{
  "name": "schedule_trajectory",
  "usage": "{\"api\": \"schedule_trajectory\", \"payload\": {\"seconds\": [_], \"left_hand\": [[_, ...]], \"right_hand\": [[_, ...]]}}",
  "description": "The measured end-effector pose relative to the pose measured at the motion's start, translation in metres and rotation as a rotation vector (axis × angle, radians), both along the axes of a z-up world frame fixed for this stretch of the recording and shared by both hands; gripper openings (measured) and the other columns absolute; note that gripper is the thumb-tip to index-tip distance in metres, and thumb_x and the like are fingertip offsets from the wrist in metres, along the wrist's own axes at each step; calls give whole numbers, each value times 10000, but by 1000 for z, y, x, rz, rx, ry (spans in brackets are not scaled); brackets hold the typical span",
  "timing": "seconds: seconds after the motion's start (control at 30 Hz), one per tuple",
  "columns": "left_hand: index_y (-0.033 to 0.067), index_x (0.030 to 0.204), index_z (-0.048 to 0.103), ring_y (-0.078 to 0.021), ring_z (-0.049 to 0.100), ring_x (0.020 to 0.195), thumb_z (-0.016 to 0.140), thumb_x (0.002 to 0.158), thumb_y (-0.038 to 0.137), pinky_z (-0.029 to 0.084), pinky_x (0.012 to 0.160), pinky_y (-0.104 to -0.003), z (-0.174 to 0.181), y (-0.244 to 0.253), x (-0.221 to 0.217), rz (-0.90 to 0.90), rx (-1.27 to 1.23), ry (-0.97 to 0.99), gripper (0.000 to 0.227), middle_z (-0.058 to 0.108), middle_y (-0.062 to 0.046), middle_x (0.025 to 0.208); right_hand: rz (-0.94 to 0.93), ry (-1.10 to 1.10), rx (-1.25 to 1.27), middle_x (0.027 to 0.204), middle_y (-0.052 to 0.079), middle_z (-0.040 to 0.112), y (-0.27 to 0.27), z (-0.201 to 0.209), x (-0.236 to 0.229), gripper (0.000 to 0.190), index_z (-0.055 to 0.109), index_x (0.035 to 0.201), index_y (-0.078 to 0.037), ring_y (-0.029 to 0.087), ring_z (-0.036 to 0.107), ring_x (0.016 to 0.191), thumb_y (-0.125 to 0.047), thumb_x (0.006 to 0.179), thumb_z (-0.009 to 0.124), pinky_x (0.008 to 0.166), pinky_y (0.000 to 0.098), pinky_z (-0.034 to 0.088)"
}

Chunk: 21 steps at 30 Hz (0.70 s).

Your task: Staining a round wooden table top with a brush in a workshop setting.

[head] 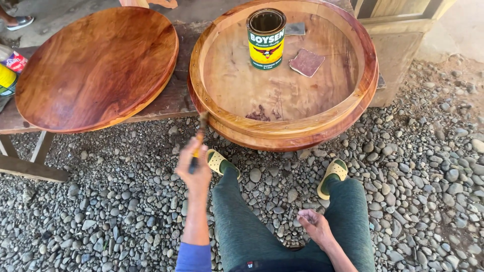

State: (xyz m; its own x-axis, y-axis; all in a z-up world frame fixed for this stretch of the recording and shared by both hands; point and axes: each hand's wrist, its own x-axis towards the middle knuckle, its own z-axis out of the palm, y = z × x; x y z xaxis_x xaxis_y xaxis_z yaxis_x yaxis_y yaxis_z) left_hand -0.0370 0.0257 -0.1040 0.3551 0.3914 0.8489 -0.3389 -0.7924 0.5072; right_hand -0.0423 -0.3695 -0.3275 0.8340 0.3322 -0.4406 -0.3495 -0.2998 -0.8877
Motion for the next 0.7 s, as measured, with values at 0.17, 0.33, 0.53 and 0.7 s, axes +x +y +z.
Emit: {"api": "schedule_trajectory", "payload": {"seconds": [0.17, 0.33, 0.53, 0.7], "left_hand": [[-41, 1226, 566, -167, 691, 880, 745, 987, 6, 592, 745, -275, -21, -95, -26, -39, -39, 16, 303, 706, -117, 1045], [48, 1067, 684, -236, 693, 980, 721, 898, 21, 650, 816, -365, -29, -192, -20, -97, -50, 20, 175, 706, -158, 1098], [27, 1056, 717, -270, 695, 978, 793, 867, 5, 628, 828, -374, 6, -231, -17, -188, -25, 135, 205, 720, -174, 1146], [102, 1158, 736, -248, 746, 1111, 792, 915, 35, 657, 964, -374, -13, -183, -14, -618, -207, 111, 258, 757, -158, 1200]], "right_hand": [[15, -20, -52, 848, -19, 705, 6, 5, 1, 232, 746, 1085, -51, 78, 606, 763, -198, 907, 732, 732, 253, 523], [28, -43, -103, 857, -7, 728, 6, 5, -4, 217, 750, 1082, -61, 89, 589, 755, -179, 900, 730, 740, 258, 519], [6, -89, 2, 811, -8, 655, -3, -7, -3, 179, 714, 1045, -13, 89, 533, 702, -144, 924, 709, 636, 276, 486], [17, -32, -86, 825, -5, 725, 1, 11, -4, 226, 729, 1090, -50, 90, 581, 695, -179, 905, 715, 662, 258, 506]]}}
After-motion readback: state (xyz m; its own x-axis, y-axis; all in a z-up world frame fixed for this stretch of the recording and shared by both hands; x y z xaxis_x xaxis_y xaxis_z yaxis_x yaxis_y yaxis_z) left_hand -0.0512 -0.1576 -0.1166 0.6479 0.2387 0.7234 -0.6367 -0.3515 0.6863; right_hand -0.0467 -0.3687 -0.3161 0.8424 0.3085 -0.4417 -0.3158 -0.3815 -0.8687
